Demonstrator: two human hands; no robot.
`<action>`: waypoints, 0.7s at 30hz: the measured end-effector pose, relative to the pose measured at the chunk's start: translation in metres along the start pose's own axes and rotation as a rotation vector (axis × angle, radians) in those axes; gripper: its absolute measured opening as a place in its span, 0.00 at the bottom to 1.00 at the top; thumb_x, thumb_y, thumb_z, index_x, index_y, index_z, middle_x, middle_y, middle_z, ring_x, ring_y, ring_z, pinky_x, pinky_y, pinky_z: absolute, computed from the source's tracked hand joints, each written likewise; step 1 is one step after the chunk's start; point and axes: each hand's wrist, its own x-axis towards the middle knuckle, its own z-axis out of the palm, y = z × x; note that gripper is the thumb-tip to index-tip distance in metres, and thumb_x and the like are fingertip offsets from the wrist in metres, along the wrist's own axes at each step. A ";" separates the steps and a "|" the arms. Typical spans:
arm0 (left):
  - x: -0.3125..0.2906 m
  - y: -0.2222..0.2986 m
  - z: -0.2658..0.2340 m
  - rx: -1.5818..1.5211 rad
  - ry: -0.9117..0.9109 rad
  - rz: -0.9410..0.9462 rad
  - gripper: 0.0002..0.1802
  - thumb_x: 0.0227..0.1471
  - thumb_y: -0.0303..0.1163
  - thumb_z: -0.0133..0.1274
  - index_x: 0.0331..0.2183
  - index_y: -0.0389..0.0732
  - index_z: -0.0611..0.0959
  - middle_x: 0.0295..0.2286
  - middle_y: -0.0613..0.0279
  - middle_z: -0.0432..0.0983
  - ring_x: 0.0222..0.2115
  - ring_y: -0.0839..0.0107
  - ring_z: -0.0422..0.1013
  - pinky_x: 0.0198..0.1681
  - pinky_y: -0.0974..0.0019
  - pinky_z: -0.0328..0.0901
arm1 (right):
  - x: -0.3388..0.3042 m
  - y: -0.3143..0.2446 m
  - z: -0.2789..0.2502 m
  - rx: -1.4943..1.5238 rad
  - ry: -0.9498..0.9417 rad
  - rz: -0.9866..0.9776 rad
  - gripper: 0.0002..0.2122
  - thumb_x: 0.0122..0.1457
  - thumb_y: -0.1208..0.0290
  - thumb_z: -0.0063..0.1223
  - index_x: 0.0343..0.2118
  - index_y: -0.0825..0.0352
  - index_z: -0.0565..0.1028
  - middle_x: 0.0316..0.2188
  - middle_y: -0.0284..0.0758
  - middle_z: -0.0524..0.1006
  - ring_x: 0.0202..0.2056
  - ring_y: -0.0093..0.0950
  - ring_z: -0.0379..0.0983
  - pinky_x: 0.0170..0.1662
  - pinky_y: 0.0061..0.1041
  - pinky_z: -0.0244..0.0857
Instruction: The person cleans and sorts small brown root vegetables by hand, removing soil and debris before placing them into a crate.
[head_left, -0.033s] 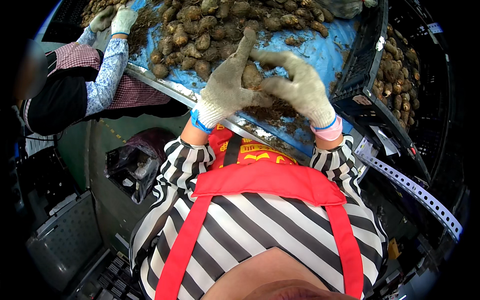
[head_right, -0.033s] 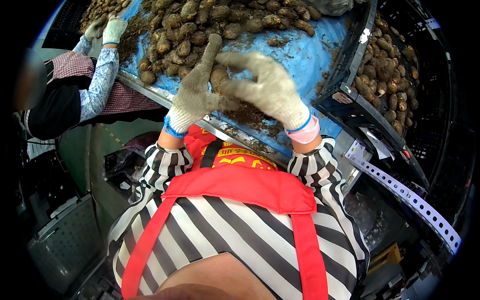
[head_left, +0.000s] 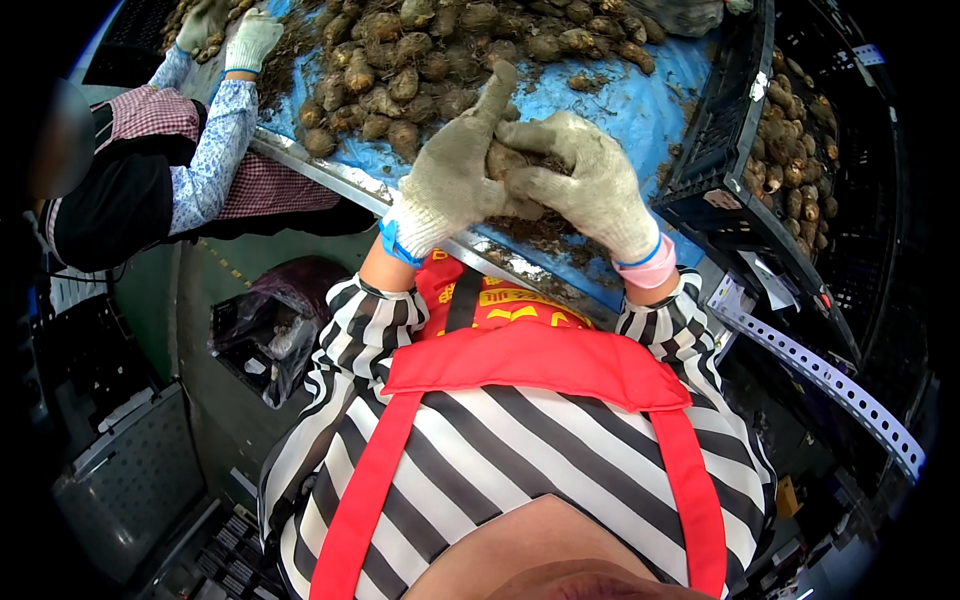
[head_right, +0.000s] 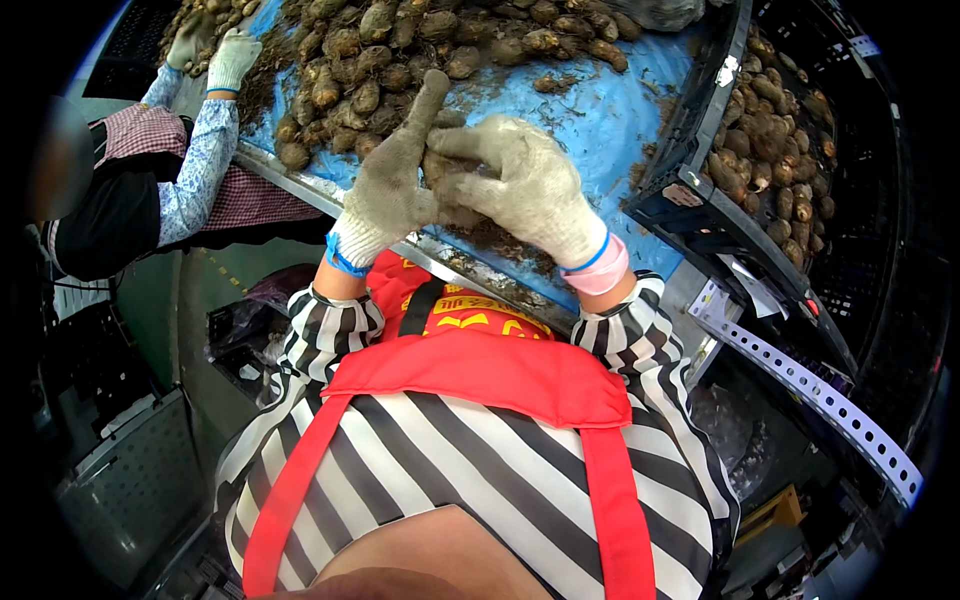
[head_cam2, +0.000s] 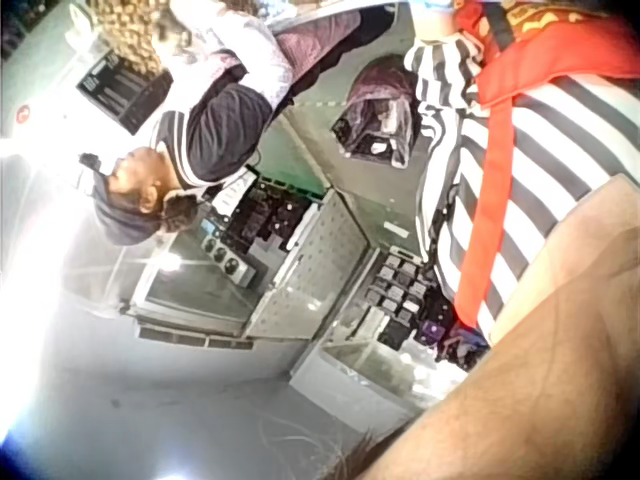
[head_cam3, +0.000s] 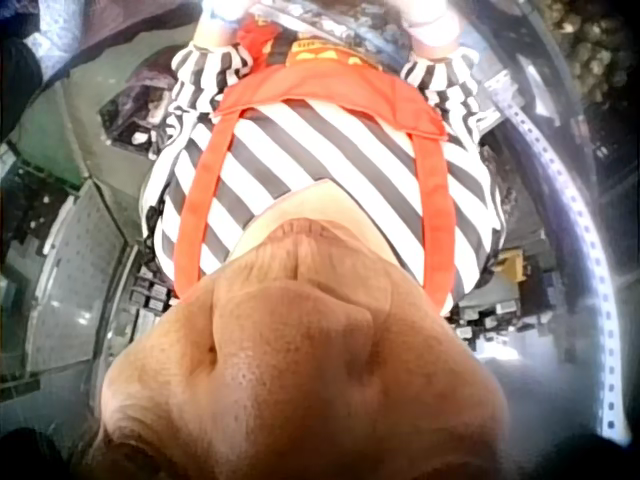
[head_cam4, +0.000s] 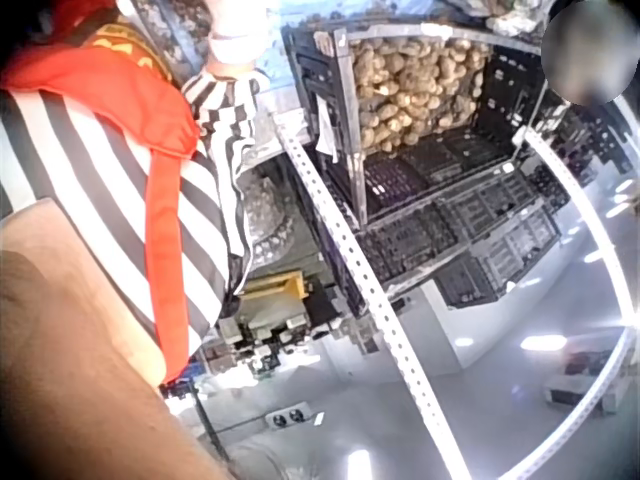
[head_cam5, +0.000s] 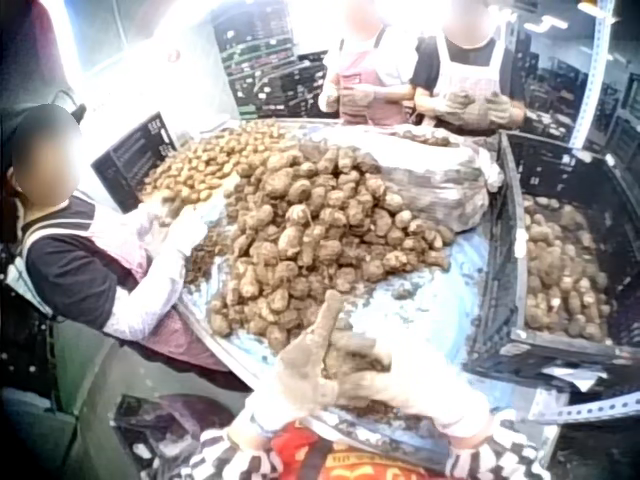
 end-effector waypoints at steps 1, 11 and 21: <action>0.000 0.000 -0.001 -0.001 -0.011 0.000 0.73 0.32 0.52 0.75 0.69 0.42 0.47 0.61 0.48 0.64 0.61 0.60 0.63 0.63 0.60 0.59 | -0.001 0.004 0.005 -0.041 0.044 -0.031 0.13 0.56 0.65 0.60 0.43 0.62 0.83 0.38 0.39 0.81 0.41 0.36 0.78 0.47 0.34 0.70; -0.003 0.001 -0.008 0.212 0.013 0.043 0.70 0.34 0.56 0.73 0.69 0.45 0.50 0.63 0.50 0.61 0.61 0.53 0.63 0.63 0.59 0.59 | 0.009 0.031 0.002 -0.248 0.108 -0.022 0.10 0.58 0.68 0.57 0.40 0.65 0.82 0.36 0.36 0.82 0.38 0.32 0.79 0.41 0.24 0.74; -0.001 0.001 -0.003 -0.373 0.037 0.103 0.74 0.26 0.29 0.76 0.69 0.43 0.47 0.64 0.52 0.59 0.63 0.60 0.58 0.65 0.60 0.57 | 0.012 0.021 0.000 0.189 0.238 0.427 0.11 0.57 0.73 0.58 0.44 0.62 0.81 0.36 0.32 0.83 0.41 0.27 0.80 0.48 0.25 0.72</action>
